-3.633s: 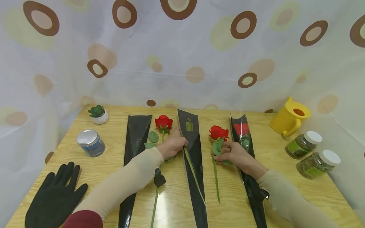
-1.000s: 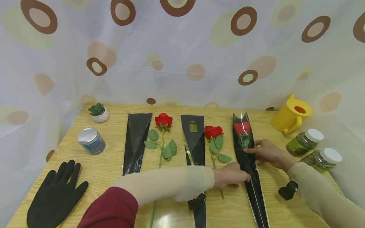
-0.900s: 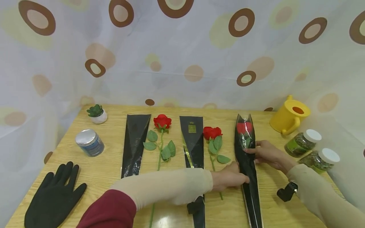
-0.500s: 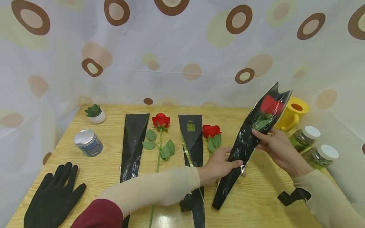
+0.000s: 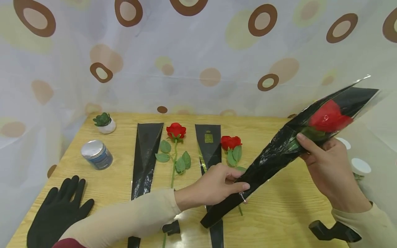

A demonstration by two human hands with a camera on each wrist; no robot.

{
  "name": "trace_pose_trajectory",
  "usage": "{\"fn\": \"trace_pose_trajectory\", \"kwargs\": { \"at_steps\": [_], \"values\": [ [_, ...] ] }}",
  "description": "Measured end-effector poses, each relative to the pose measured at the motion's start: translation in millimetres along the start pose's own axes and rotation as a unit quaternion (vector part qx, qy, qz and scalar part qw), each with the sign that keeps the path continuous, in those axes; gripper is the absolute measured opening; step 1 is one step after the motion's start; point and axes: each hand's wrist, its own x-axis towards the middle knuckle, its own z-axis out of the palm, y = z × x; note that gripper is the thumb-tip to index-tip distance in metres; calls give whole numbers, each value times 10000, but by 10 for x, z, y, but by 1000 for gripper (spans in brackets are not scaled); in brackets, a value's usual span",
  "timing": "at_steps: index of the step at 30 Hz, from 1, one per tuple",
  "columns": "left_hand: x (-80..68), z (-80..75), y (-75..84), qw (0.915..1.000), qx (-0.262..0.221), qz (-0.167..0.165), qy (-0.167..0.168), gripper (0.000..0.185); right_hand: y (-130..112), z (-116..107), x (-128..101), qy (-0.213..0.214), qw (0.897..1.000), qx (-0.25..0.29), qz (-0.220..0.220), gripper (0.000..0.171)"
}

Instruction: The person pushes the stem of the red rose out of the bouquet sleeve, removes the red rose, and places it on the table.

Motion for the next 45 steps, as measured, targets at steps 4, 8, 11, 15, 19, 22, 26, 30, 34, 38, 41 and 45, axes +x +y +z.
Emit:
{"fn": "trace_pose_trajectory", "kwargs": {
  "at_steps": [4,8,11,15,19,22,26,30,34,38,41,45],
  "values": [
    [-83,-33,69,9988,216,429,-3,34,-36,115,-68,-16,9982,473,-356,41],
    [-104,-48,136,9952,543,807,80,37,-64,258,-125,244,9945,399,-935,44],
    [-121,-65,185,9944,592,860,166,34,-97,354,-154,448,9905,93,-1297,46],
    [-145,-89,222,9959,394,781,211,19,-106,439,-193,420,9903,-264,-1299,47],
    [-166,-100,222,9976,182,611,252,21,-58,502,-225,346,9907,-747,-1079,46],
    [-166,-95,220,9983,110,489,301,25,-17,543,-240,309,9876,-1253,-895,49],
    [-141,-82,236,9979,5,446,464,28,44,608,-248,81,9841,-1590,-784,55],
    [-114,-50,247,9956,-372,646,559,27,122,670,-260,-133,9859,-1506,-712,56],
    [-93,-15,241,9924,-512,846,730,24,195,716,-282,-78,9850,-1641,-519,54],
    [-84,2,222,9920,-227,859,899,22,219,723,-272,-93,9848,-1654,-520,57],
    [-93,11,189,9926,-159,804,898,17,192,709,-233,-87,9872,-1422,-714,59],
    [-130,22,128,9932,-253,788,820,20,106,673,-166,-84,9901,-983,-999,62]
  ]
}}
